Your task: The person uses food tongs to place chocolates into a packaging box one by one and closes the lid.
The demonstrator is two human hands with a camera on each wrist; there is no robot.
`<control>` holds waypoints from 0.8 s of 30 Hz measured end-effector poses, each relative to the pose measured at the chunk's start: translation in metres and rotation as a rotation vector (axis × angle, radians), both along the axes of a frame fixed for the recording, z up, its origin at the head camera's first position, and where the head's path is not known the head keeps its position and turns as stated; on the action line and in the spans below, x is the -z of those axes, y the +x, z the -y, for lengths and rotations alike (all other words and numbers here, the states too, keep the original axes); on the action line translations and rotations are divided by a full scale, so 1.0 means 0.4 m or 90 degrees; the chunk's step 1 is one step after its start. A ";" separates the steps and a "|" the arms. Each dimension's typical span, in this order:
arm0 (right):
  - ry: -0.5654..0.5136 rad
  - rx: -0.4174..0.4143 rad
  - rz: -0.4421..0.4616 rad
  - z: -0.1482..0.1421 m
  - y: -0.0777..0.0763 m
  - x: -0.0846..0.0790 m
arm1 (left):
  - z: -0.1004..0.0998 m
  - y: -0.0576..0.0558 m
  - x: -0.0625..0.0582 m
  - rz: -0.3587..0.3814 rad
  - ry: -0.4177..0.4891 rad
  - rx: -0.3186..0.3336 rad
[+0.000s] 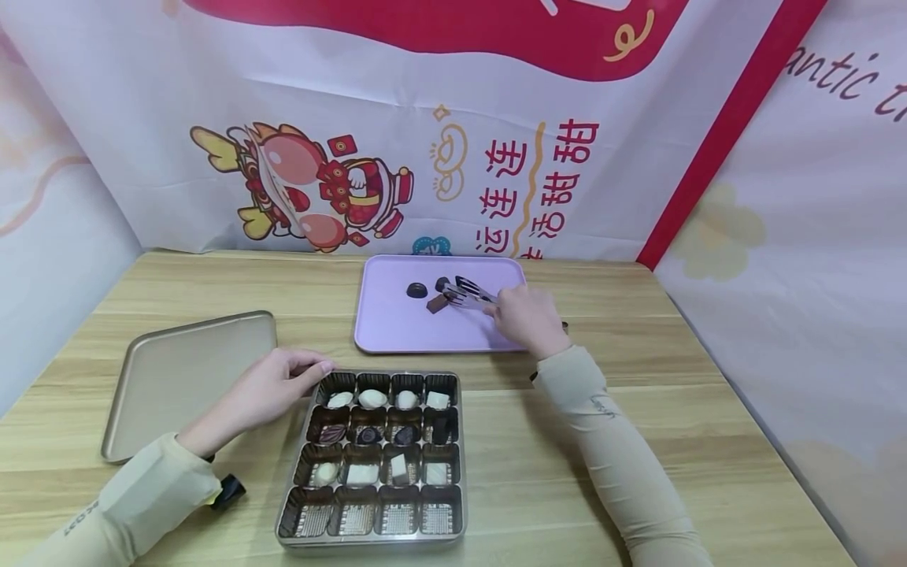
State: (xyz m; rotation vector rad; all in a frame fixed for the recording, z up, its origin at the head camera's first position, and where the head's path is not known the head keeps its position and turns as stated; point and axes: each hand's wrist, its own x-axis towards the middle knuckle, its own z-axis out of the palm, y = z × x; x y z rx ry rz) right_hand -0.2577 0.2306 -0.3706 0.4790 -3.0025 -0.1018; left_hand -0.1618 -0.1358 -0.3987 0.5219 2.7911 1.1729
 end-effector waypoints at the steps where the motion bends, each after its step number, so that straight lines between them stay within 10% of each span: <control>1: -0.001 -0.001 0.002 -0.001 0.000 -0.002 | 0.000 0.000 -0.001 -0.001 0.000 0.000; 24: -0.020 -0.026 -0.030 -0.019 0.044 -0.096 | -0.005 0.001 -0.002 -0.002 -0.010 -0.003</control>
